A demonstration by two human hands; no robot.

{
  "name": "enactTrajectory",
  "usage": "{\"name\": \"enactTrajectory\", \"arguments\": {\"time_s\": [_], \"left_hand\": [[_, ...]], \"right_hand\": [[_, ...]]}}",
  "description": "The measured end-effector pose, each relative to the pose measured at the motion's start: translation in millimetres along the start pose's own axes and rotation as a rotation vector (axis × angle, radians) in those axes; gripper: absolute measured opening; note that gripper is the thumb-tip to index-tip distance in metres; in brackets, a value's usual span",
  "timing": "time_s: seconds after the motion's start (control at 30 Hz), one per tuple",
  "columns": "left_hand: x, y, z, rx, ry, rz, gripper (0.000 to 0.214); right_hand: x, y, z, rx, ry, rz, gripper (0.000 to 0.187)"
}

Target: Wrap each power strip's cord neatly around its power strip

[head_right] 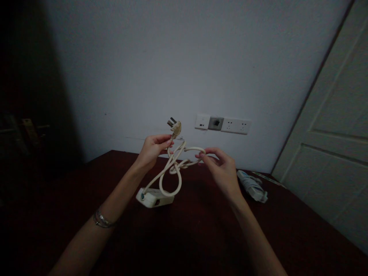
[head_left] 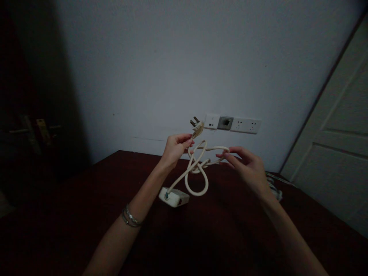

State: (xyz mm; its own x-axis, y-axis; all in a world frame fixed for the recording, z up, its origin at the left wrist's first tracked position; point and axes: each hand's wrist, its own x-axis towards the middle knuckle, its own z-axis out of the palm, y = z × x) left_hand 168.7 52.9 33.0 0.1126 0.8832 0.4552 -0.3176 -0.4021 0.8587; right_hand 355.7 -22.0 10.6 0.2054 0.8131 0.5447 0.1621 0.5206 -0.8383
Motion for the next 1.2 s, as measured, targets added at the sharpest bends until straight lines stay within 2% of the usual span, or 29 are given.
{"name": "enactTrajectory", "arguments": {"time_s": [0.13, 0.23, 0.3, 0.4, 0.47, 0.53, 0.6, 0.73, 0.83, 0.9, 1.0, 1.1, 1.2], "left_hand": [[-1, 3, 2.2, -0.128, 0.055, -0.071, 0.012], [1, 4, 1.9, -0.199, 0.075, -0.117, 0.012], [2, 3, 0.1, -0.234, 0.089, -0.130, 0.013], [5, 2, -3.5, -0.264, 0.114, -0.106, 0.014], [7, -1, -5.4, -0.275, 0.143, -0.100, 0.014], [10, -4, -6.1, -0.298, 0.171, -0.120, 0.015], [12, -8, -5.6, -0.333, 0.194, -0.146, 0.015], [14, -13, -3.6, -0.386, 0.251, -0.123, 0.016], [12, -11, -4.7, -0.411, 0.274, -0.086, 0.015], [12, -9, -8.8, -0.439, 0.273, -0.066, 0.015], [15, -8, -20.7, -0.456, 0.274, -0.003, 0.016], [24, -14, -36.6, -0.385, 0.300, 0.072, 0.015], [31, -25, -52.5, -0.231, 0.272, 0.095, 0.013]], "right_hand": [[3, 15, 9, 0.123, 0.030, 0.015, 0.031], [1, 24, 20, 0.223, -0.036, 0.144, 0.038], [-2, 27, 27, 0.299, -0.135, 0.247, 0.044], [-12, 31, 37, 0.371, -0.425, 0.301, 0.051], [-22, 33, 44, 0.292, -0.623, 0.255, 0.057], [-33, 35, 54, 0.115, -0.710, 0.171, 0.065], [-45, 38, 68, -0.059, -0.721, 0.064, 0.065], [-62, 52, 98, -0.261, -0.731, -0.179, 0.057], [-69, 62, 109, -0.353, -0.676, -0.265, 0.046], [-71, 62, 107, -0.343, -0.653, -0.279, 0.046], [-73, 47, 88, -0.272, -0.623, -0.232, 0.045], [-70, 22, 59, -0.117, -0.548, -0.079, 0.043], [-59, -2, 25, 0.149, -0.446, 0.162, 0.046]]}}
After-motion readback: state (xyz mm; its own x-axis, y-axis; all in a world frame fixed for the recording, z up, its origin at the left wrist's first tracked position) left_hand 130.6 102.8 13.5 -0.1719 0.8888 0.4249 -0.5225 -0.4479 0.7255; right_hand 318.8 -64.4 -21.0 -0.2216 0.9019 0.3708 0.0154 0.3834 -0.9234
